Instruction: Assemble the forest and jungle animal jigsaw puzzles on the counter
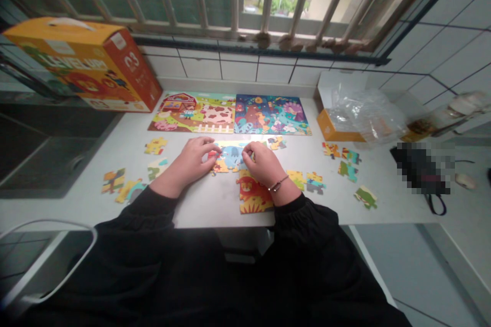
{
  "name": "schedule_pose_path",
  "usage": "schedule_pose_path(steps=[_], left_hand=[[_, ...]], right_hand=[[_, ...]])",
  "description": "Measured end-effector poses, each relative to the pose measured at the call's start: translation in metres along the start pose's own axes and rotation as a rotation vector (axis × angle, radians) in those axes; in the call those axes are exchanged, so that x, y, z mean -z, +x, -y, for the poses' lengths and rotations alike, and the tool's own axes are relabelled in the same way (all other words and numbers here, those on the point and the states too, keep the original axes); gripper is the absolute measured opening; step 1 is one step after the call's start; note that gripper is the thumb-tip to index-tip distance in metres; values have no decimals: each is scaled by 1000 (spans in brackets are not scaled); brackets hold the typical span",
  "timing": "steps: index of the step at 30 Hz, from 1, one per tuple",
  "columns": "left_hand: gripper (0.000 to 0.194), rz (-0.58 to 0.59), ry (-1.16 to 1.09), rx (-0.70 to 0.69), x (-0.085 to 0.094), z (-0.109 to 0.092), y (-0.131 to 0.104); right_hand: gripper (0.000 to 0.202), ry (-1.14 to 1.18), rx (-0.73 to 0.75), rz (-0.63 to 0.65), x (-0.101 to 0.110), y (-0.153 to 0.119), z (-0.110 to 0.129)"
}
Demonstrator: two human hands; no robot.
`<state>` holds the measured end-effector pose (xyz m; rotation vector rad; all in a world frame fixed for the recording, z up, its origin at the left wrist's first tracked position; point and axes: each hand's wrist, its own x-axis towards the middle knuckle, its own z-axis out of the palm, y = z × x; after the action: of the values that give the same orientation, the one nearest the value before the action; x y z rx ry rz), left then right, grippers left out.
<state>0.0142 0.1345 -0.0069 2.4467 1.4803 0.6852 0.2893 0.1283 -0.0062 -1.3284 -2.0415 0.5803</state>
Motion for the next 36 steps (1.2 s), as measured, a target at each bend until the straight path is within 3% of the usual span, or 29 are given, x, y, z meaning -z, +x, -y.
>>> schedule_pose_path(steps=[10,16,28,36], left_hand=[[28,69,-37,12,2,-7,-1],[39,83,-41,30,2,-10,-1],[29,46,-18,17,-8,3,0],[24,51,-8,44,-2,-6,0]], right_hand=[[8,-7,-4,9,0,0,0],[8,7,-5,10,1,-1,1],[9,28,10,-4,1,-1,3],[8,49,9,-19,3,-1,5]])
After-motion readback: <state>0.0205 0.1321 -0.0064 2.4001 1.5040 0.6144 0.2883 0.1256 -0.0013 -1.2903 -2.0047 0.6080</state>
